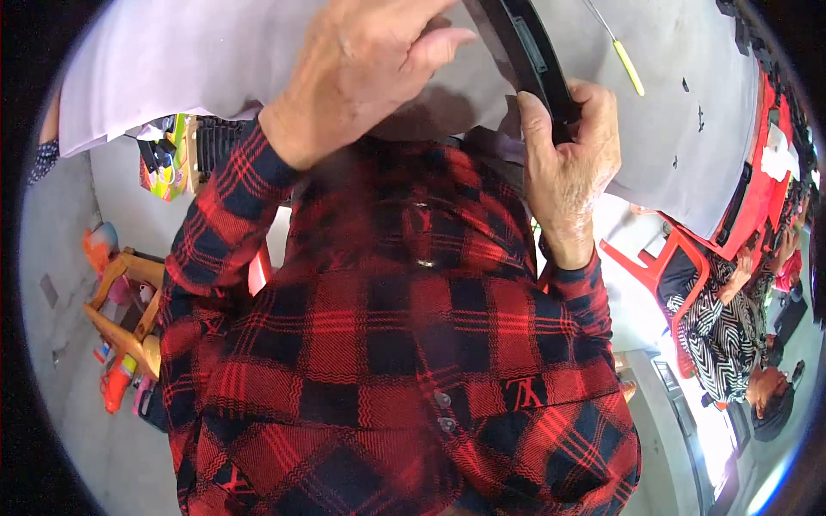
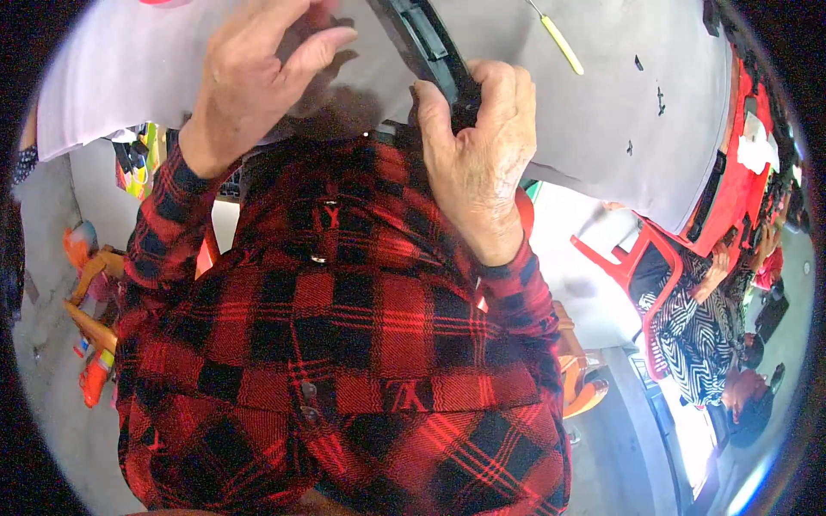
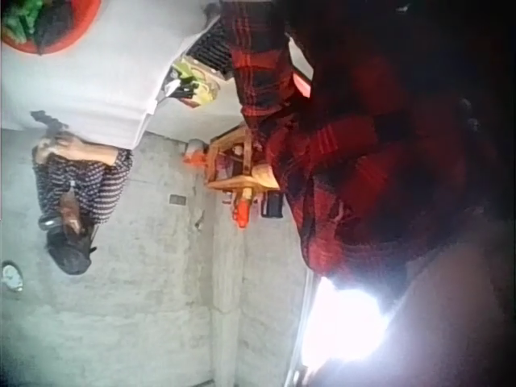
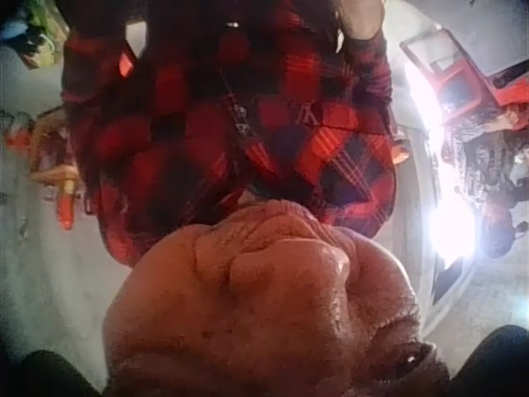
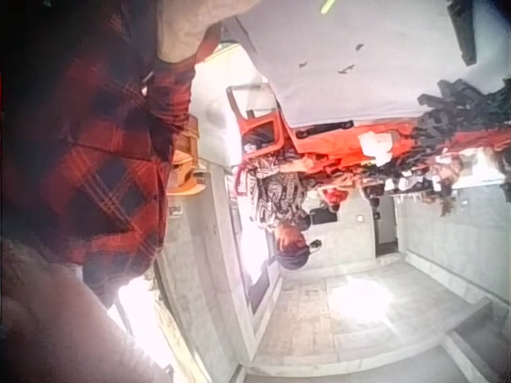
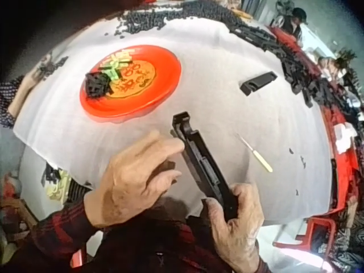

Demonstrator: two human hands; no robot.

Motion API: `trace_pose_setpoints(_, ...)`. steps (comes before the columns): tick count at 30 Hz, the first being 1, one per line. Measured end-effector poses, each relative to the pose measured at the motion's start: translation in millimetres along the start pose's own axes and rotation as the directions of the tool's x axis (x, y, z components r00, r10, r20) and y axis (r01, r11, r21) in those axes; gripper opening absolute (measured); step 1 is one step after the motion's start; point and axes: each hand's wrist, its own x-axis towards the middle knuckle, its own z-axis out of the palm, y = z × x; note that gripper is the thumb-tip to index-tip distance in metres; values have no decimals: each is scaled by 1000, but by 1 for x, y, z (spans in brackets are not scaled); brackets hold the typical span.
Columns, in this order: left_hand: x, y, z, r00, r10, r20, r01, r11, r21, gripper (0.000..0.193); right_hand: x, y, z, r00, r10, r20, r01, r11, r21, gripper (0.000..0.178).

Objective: The person assembles small black plastic components using a hand tool on a workbench.

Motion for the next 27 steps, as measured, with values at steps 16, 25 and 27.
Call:
trace_pose_setpoints(16, -6, 10, 31, 997, 2, 71, 16, 967, -254, 64, -14, -23, 21, 998, 63, 20, -66, 952, 300, 62)
trace_pose_setpoints(25, -15, 13, 21, 948, -247, 200, 267, 961, -80, 52, -12, -27, 5, 928, 212, 308, -365, 692, 623, 52)
trace_pose_setpoints(27, -15, 11, 18, 943, -273, 192, 284, 959, -27, 39, -6, -24, -6, 936, 223, 271, -346, 714, 608, 26)
